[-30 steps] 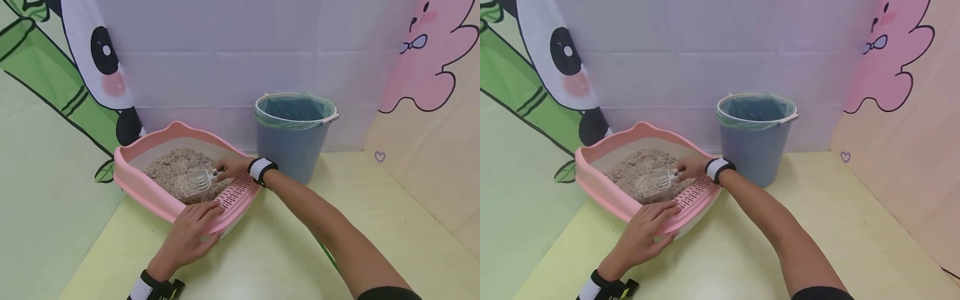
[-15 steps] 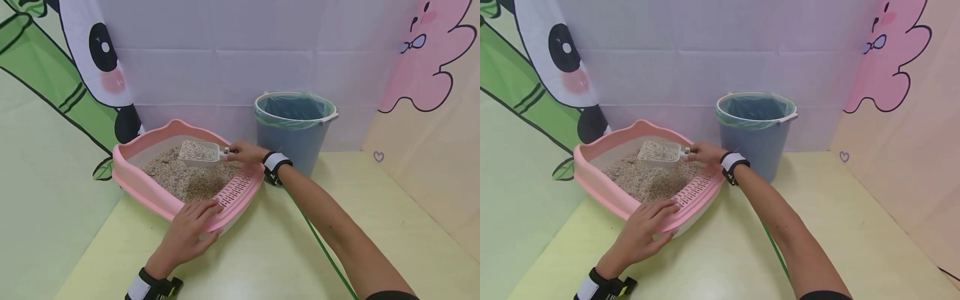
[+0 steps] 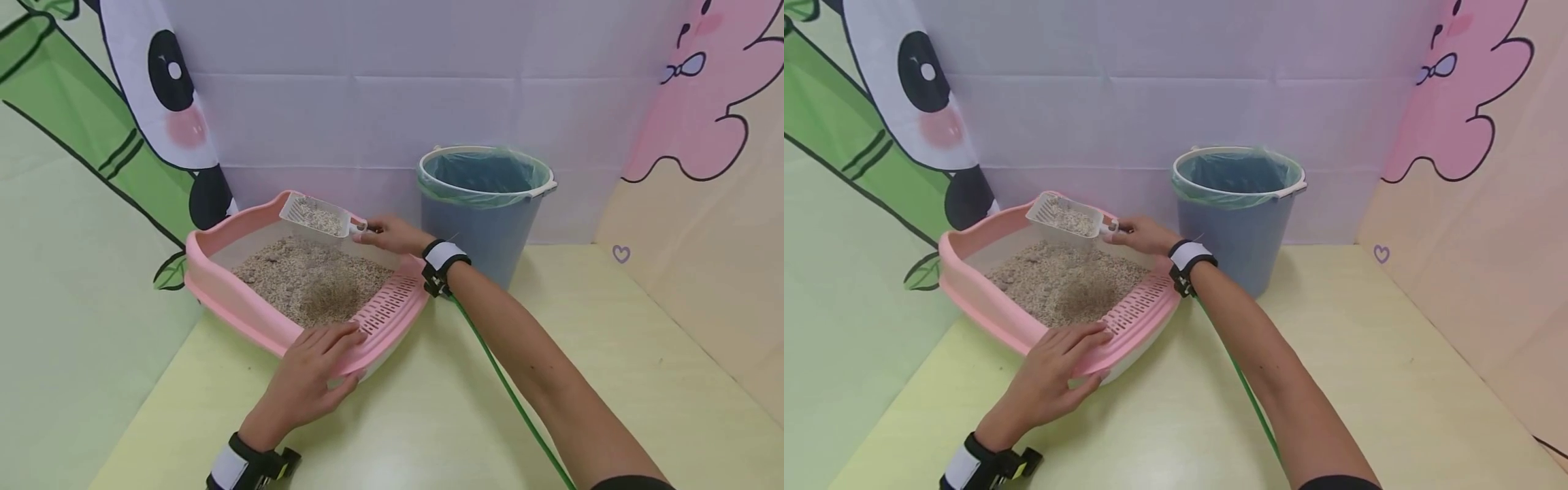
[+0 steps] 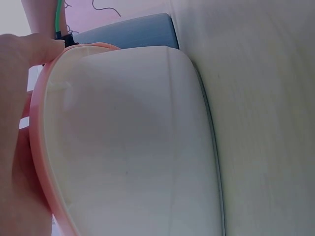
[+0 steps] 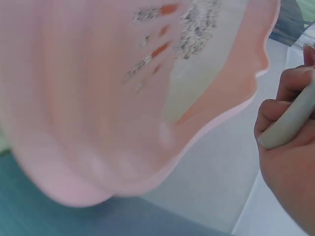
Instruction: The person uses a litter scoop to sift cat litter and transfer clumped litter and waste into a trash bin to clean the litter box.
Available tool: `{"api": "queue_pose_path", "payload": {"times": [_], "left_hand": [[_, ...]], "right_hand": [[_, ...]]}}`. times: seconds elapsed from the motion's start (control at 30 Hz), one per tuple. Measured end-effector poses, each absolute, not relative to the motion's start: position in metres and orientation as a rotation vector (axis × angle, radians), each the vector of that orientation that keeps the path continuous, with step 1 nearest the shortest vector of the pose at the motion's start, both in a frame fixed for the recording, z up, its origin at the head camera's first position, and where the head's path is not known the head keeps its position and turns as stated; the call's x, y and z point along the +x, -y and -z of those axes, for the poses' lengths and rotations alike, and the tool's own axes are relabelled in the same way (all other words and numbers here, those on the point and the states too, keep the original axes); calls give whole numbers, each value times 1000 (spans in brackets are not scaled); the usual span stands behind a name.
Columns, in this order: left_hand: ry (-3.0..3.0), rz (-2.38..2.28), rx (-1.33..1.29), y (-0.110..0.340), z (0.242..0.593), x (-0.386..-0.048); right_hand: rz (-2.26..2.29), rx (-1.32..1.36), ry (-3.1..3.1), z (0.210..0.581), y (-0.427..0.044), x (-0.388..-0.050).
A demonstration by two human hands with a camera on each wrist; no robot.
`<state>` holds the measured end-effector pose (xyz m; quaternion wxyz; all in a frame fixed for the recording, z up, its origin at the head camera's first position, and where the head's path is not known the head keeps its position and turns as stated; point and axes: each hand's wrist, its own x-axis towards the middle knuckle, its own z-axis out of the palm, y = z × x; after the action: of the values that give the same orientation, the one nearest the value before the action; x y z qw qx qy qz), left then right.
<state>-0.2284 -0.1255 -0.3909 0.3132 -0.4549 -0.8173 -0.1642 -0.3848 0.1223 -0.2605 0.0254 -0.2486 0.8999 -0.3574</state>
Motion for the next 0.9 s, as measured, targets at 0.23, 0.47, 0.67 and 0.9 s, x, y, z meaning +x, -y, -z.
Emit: {"api": "queue_pose_path", "payload": {"times": [0.23,0.47,0.67,0.9], "left_hand": [[2161,429,-1199,126,391,-227],[2157,426,-1199,126,390,-226],[2138,429,-1202,124,390,-227],[2145,425,-1198,124,391,-229]], "right_hand": [[1296,-718,-2724,256,-111,-387],[1515,-690,-2640,256,-99,-388],[1662,-650,-2609,253,-95,-385],[1569,-637,-2746,251,-91,-385]]}}
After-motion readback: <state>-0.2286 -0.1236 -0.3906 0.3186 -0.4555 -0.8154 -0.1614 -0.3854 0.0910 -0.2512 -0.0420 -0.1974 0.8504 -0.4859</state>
